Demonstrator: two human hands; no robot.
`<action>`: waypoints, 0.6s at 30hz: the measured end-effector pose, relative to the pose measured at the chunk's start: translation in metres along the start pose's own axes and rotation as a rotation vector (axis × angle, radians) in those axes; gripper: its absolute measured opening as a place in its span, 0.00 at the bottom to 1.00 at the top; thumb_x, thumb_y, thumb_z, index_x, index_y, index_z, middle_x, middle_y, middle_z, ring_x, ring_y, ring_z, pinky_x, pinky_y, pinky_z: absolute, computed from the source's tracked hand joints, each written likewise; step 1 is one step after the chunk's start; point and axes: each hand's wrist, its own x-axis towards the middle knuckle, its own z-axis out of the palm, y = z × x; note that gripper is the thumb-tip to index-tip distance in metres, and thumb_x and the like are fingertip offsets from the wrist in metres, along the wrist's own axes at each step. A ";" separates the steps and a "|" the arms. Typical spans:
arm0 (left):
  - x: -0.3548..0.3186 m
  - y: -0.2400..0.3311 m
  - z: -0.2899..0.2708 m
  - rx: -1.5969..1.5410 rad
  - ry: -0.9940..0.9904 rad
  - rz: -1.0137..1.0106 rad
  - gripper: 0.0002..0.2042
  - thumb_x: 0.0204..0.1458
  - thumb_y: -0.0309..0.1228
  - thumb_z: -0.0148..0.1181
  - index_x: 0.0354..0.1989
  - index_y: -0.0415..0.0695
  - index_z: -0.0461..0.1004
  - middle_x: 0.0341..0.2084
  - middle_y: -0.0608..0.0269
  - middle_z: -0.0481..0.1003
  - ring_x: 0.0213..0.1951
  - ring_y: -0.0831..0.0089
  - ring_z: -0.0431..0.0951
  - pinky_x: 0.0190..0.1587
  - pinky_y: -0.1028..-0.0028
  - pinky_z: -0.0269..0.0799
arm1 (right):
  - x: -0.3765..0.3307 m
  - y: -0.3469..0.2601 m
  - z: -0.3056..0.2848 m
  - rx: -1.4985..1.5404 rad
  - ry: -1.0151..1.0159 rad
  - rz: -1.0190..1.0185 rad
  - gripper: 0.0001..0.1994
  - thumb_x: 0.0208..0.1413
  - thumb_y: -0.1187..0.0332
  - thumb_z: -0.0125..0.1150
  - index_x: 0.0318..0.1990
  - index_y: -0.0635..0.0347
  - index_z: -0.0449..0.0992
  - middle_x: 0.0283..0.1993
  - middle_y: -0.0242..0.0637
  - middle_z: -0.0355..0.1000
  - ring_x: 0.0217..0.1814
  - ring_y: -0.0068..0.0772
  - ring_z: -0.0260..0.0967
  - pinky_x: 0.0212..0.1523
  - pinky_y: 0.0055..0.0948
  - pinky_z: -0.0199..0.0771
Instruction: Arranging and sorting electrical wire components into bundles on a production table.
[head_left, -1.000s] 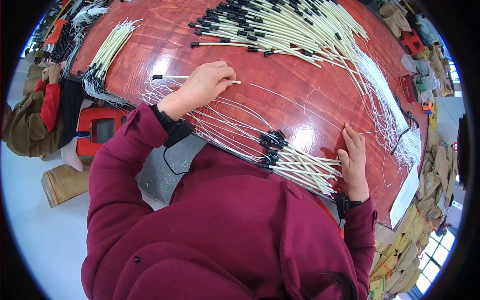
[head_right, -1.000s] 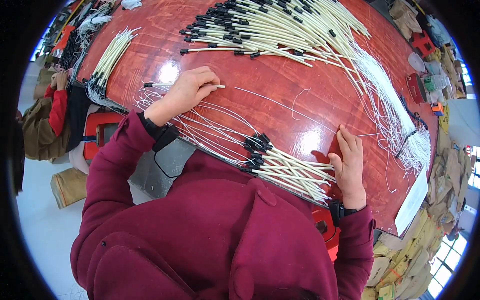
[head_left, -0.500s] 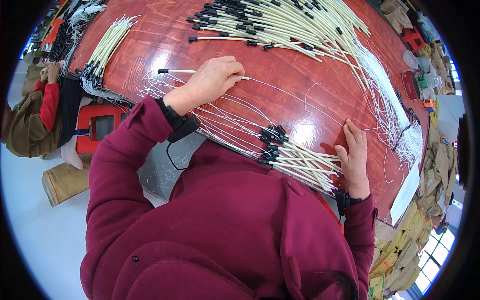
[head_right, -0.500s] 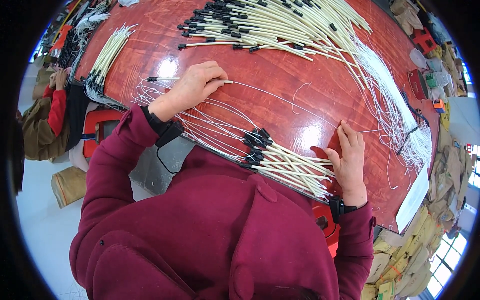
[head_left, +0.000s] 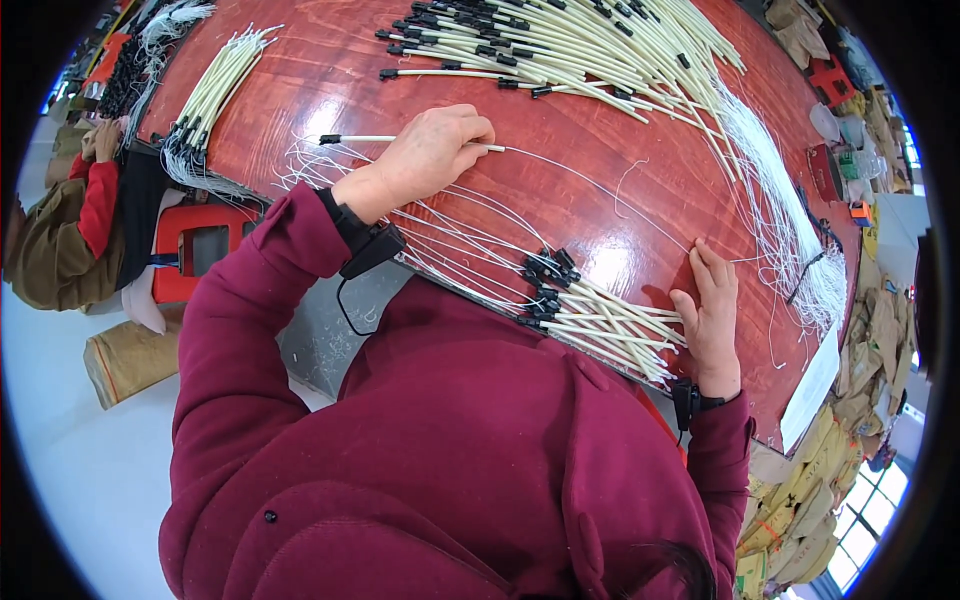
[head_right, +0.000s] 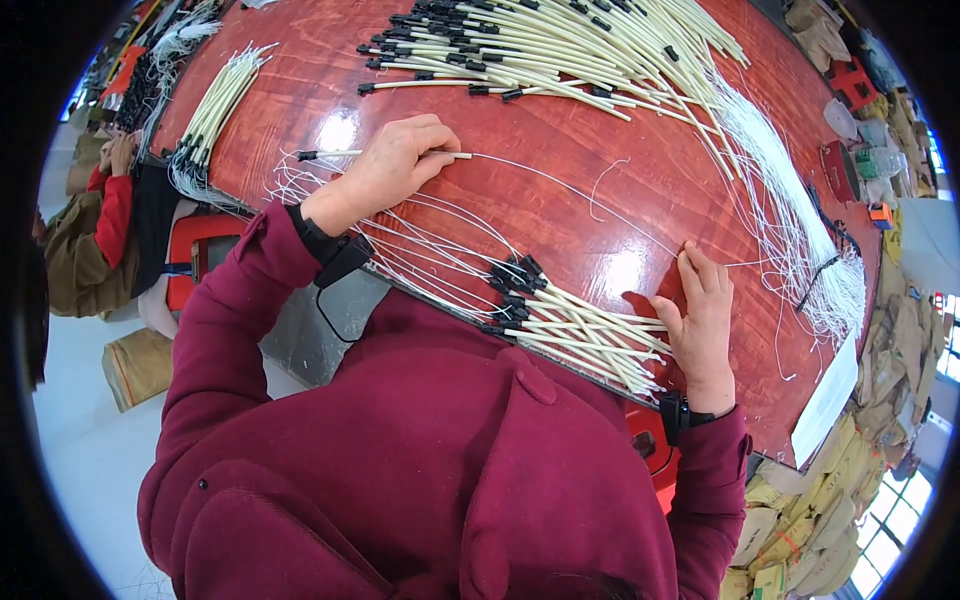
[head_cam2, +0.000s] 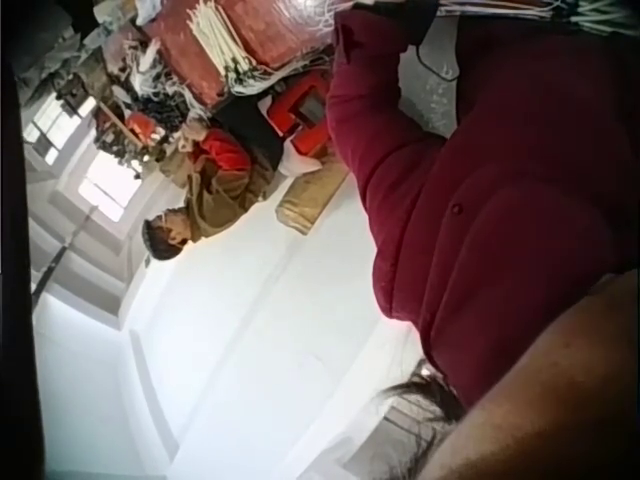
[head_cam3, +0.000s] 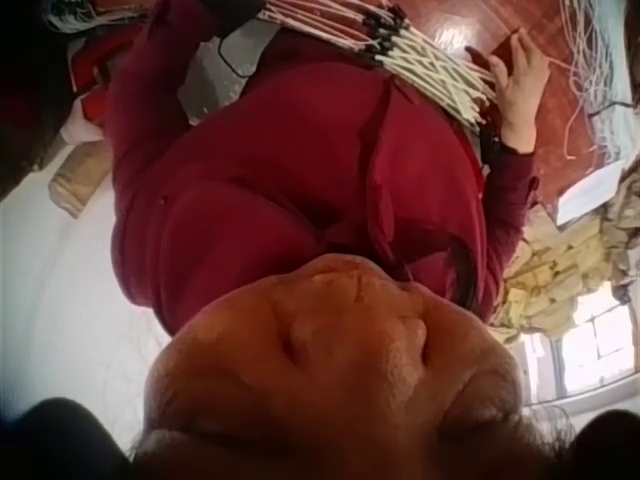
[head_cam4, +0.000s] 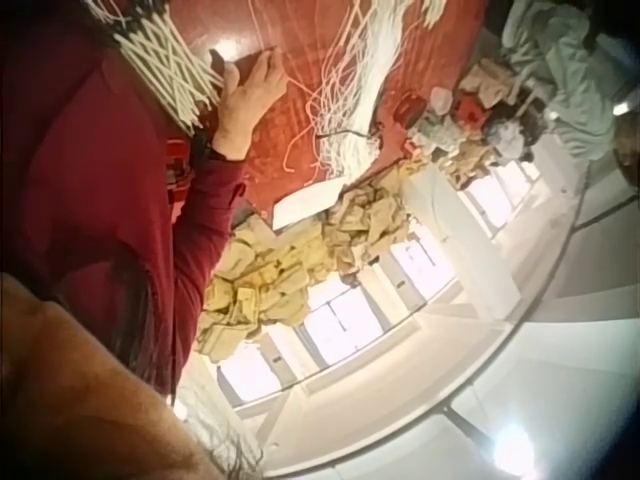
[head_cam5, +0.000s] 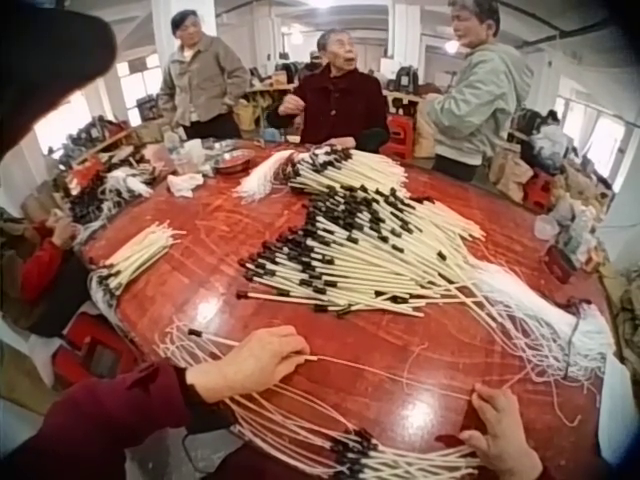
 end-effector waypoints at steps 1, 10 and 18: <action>0.000 0.000 0.000 -0.001 0.000 -0.001 0.04 0.54 0.23 0.62 0.37 0.37 0.77 0.33 0.53 0.77 0.38 0.54 0.78 0.41 0.63 0.73 | 0.000 0.000 0.000 0.000 -0.001 0.000 0.31 0.60 0.53 0.59 0.62 0.71 0.70 0.68 0.47 0.65 0.65 0.50 0.62 0.68 0.43 0.59; 0.003 0.001 0.002 0.019 0.004 -0.010 0.05 0.54 0.23 0.62 0.38 0.38 0.77 0.33 0.53 0.77 0.38 0.53 0.78 0.41 0.63 0.73 | 0.001 -0.003 -0.001 -0.025 -0.001 0.000 0.32 0.59 0.51 0.60 0.62 0.69 0.70 0.67 0.47 0.66 0.66 0.50 0.62 0.67 0.43 0.60; 0.012 0.003 0.005 0.072 -0.021 -0.030 0.05 0.54 0.25 0.62 0.37 0.38 0.77 0.33 0.53 0.76 0.38 0.52 0.78 0.41 0.60 0.74 | 0.003 -0.002 -0.004 -0.036 0.006 -0.014 0.31 0.58 0.52 0.62 0.60 0.70 0.72 0.65 0.47 0.68 0.63 0.51 0.64 0.65 0.43 0.61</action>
